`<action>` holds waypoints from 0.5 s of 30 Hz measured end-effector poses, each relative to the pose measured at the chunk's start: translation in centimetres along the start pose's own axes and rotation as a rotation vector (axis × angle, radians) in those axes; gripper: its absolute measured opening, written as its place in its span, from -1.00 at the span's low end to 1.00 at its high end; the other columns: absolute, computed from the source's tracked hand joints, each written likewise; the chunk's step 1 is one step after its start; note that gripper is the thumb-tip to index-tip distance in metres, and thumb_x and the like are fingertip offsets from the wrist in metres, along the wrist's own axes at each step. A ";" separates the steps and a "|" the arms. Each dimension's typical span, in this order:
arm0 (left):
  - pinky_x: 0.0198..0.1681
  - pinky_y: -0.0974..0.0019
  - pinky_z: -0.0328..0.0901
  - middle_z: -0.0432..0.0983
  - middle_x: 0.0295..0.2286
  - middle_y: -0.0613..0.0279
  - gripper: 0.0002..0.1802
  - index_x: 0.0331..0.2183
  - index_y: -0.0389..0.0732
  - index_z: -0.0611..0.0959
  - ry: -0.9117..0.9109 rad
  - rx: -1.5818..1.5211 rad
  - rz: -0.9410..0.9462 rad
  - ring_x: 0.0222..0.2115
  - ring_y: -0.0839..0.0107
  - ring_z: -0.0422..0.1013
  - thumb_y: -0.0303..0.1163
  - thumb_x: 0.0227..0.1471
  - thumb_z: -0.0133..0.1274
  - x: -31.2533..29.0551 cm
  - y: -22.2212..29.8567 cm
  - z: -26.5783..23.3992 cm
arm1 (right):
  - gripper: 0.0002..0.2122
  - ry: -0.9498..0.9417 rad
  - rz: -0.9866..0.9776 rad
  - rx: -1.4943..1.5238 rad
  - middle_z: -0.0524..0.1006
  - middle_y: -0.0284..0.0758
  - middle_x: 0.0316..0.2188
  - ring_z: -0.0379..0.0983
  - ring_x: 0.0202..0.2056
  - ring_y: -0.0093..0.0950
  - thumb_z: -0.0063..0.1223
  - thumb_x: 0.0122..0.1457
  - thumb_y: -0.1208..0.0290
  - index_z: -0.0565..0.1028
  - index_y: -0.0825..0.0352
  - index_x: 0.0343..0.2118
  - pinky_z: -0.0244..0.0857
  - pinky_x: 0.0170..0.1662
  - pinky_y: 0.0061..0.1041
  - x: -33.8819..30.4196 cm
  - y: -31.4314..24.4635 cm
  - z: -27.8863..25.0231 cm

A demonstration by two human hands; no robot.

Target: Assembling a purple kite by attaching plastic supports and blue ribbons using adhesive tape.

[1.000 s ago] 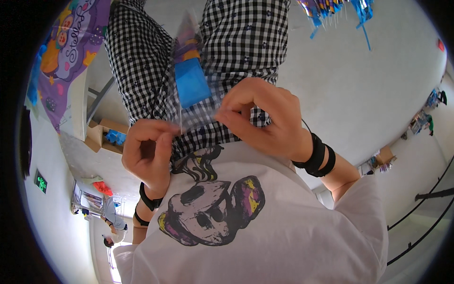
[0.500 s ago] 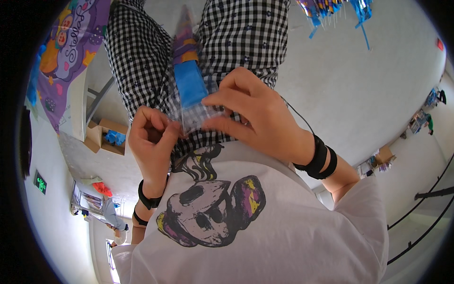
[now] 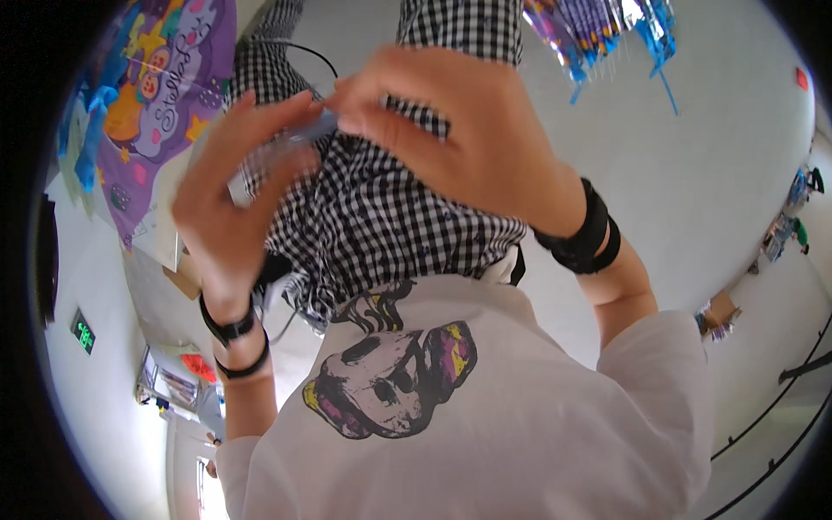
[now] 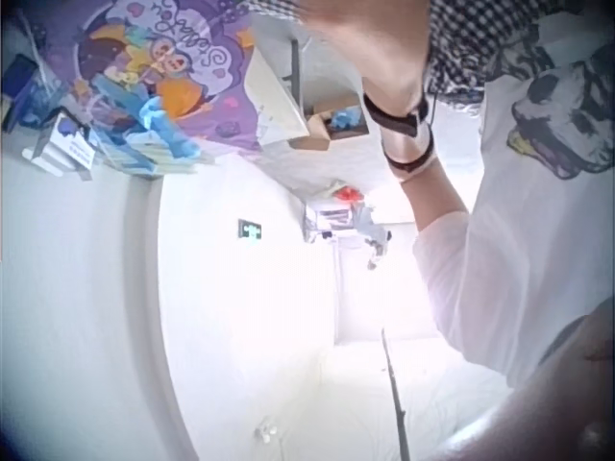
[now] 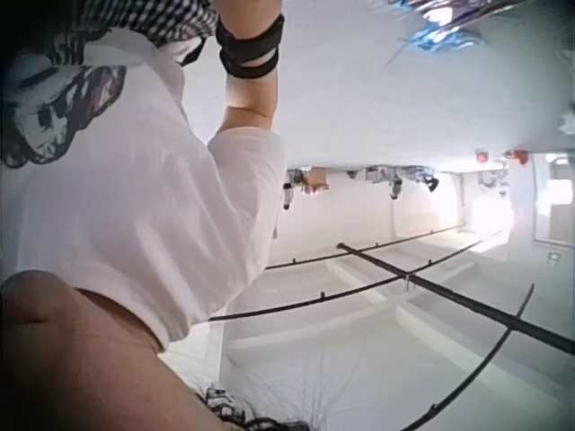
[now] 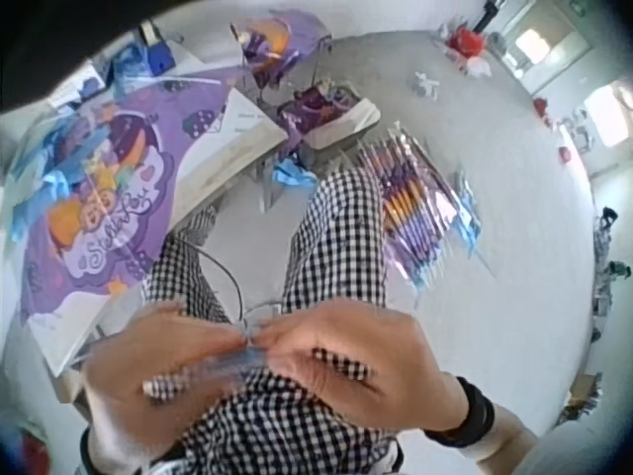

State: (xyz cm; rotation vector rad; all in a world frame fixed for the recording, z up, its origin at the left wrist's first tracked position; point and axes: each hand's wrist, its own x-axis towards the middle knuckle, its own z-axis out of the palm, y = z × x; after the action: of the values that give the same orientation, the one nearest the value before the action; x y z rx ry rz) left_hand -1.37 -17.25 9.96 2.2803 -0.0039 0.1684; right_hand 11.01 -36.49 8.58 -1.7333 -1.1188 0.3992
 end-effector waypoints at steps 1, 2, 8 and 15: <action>-0.13 0.50 0.32 0.63 -0.32 0.25 -0.73 -0.19 -0.28 0.67 0.092 -0.104 -0.078 -0.27 0.57 0.49 -0.46 0.00 0.19 2.1 0.2 -0.3 | -0.91 0.026 0.040 0.023 0.58 -0.33 -0.40 0.55 -0.33 -0.49 0.22 0.05 0.51 0.53 0.33 -0.39 0.38 -0.29 -0.54 1.2 0.1 -1.2; -0.16 0.52 0.33 0.64 -0.36 0.26 -0.77 -0.22 -0.29 0.68 0.182 -0.214 -0.149 -0.31 0.58 0.49 -0.50 0.02 0.18 4.2 0.5 -0.5 | -0.83 0.087 -0.035 -0.019 0.58 -0.32 -0.39 0.55 -0.35 -0.56 0.21 0.08 0.51 0.51 0.35 -0.26 0.39 -0.31 -0.62 2.4 1.2 -2.4; -0.22 0.53 0.35 0.64 -0.36 0.23 -0.80 -0.25 -0.29 0.69 0.271 -0.431 0.122 -0.38 0.60 0.49 -0.45 0.05 0.16 16.4 0.1 -4.3 | -0.83 0.288 -0.317 0.353 0.56 -0.33 -0.38 0.50 -0.32 -0.59 0.12 0.15 0.51 0.45 0.39 -0.20 0.36 -0.23 -0.66 10.2 2.7 -7.4; -0.15 0.51 0.31 0.62 -0.34 0.24 -0.66 -0.14 -0.30 0.64 0.031 -0.437 0.156 -0.28 0.55 0.48 -0.26 0.17 0.04 25.3 4.7 -7.1 | -0.66 0.319 0.074 0.284 0.56 -0.37 -0.27 0.46 -0.27 -0.60 0.23 0.06 0.49 0.44 0.40 -0.10 0.35 -0.19 -0.58 10.3 7.5 -4.8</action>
State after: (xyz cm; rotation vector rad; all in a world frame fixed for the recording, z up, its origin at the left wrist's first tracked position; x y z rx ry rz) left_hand 22.57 -13.59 21.19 1.8403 -0.1858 0.2574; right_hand 23.45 -31.28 6.58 -1.5248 -0.7331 0.2976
